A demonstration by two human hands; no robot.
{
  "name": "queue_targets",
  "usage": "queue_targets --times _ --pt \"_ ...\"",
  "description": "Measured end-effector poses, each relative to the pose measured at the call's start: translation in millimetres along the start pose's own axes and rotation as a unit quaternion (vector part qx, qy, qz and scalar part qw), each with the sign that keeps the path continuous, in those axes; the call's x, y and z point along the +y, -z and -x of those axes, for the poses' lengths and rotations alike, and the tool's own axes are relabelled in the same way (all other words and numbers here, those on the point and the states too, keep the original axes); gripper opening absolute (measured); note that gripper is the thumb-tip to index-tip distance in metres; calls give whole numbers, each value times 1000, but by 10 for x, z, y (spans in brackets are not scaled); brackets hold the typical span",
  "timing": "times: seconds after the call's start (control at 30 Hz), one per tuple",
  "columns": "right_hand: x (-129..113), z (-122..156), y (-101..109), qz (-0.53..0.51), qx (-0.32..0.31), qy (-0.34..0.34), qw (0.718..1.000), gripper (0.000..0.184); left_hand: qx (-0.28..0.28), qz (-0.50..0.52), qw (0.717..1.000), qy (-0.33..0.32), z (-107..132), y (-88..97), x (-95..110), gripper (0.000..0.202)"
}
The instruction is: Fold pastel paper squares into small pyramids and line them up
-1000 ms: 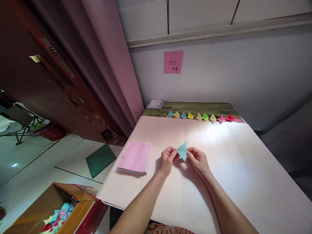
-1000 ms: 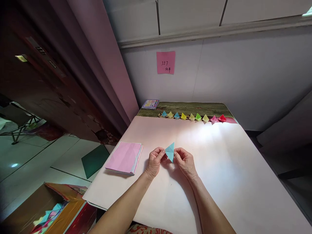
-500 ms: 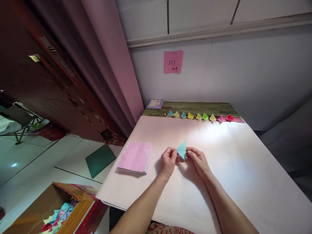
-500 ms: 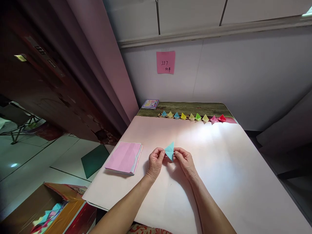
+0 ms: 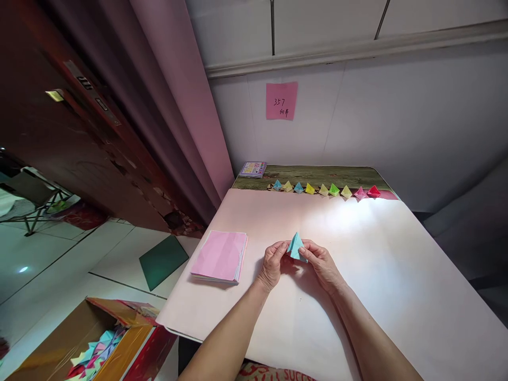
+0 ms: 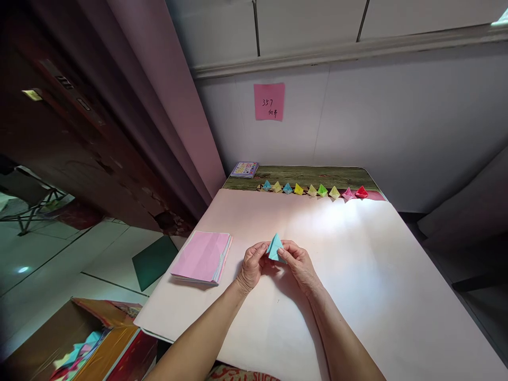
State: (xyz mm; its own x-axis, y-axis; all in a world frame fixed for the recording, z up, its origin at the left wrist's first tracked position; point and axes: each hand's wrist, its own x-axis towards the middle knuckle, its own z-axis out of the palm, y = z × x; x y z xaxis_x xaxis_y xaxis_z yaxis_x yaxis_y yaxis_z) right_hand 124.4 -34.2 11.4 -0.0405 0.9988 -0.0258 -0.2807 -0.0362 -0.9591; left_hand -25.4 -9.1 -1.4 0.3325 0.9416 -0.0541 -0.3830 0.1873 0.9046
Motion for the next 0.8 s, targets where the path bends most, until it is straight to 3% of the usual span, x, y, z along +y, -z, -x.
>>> queue_targets --times 0.17,0.33,0.47,0.6,0.8 --pt "-7 16 -28 -25 -22 -19 999 30 38 3 999 -14 -23 6 -4 35" --pt "18 5 -20 41 13 9 999 31 56 -55 996 -49 -28 15 -25 30" --pt "2 7 -27 68 14 4 998 33 31 9 999 3 -25 14 27 30" --pt "-49 30 -36 4 -37 -51 998 31 0 75 995 68 -28 28 111 45" --pt "-108 30 -16 -39 -75 -65 994 35 -46 73 991 100 -33 33 117 39"
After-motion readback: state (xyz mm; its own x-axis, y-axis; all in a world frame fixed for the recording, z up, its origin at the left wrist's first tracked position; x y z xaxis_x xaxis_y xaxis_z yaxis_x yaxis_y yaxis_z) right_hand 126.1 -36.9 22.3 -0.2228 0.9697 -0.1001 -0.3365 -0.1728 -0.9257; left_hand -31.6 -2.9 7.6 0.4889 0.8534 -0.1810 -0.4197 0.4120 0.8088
